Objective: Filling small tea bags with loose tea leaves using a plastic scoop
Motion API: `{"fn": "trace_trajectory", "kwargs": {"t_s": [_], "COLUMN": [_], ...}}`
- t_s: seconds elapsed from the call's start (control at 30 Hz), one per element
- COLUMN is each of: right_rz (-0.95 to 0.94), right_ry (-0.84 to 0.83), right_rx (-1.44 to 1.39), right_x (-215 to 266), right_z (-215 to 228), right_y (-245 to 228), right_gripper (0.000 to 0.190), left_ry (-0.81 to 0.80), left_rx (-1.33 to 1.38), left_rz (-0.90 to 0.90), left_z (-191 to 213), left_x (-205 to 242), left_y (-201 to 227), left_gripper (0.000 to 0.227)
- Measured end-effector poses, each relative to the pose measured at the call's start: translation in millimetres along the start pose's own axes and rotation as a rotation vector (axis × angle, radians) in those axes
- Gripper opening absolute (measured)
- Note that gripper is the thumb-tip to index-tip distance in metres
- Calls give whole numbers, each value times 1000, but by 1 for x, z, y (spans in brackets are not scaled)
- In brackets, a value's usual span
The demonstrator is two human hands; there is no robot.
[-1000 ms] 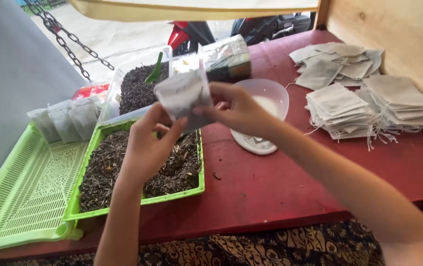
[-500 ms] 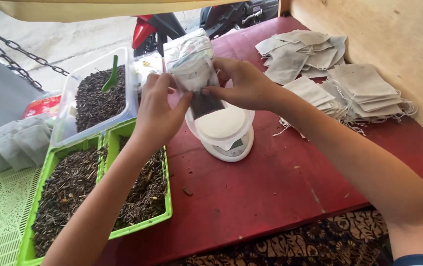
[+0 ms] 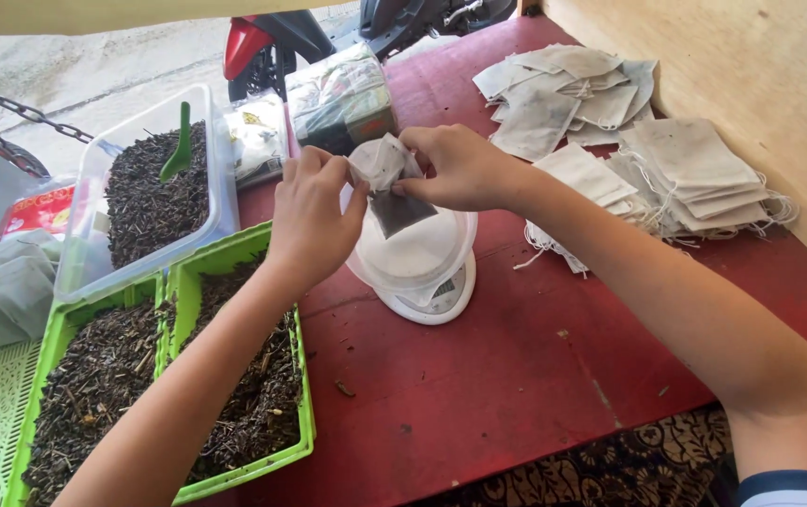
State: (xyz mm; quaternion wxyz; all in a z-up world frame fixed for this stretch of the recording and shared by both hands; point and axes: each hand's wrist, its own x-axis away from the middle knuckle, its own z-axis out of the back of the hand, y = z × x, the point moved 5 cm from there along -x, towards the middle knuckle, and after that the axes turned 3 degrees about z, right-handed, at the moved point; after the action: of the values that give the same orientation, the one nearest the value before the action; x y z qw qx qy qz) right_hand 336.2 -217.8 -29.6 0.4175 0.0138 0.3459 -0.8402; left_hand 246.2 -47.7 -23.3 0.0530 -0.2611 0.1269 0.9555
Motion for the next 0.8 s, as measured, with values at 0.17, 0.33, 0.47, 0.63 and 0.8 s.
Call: {"fn": "trace_trajectory", "kwargs": {"t_s": [0.17, 0.33, 0.47, 0.63, 0.8], "right_rz": [-39, -26, 7, 41, 75], "right_ry": [-17, 31, 150, 234, 370], "right_rx": [164, 347, 289, 268, 166], "right_x": [-6, 2, 12, 29, 40], "right_z": [-8, 6, 15, 20, 27], "right_y": [3, -16, -19, -23, -26], "right_gripper": [41, 41, 44, 41, 34], "left_ry": [37, 81, 22, -30, -70], "left_rx": [-160, -193, -196, -149, -53], "left_rz": [-76, -103, -50, -8, 64], "left_z": [-3, -3, -1, 5, 12], "left_x": [2, 1, 3, 9, 14], "left_y": [4, 6, 5, 4, 4], "left_gripper": [19, 23, 33, 43, 45]}}
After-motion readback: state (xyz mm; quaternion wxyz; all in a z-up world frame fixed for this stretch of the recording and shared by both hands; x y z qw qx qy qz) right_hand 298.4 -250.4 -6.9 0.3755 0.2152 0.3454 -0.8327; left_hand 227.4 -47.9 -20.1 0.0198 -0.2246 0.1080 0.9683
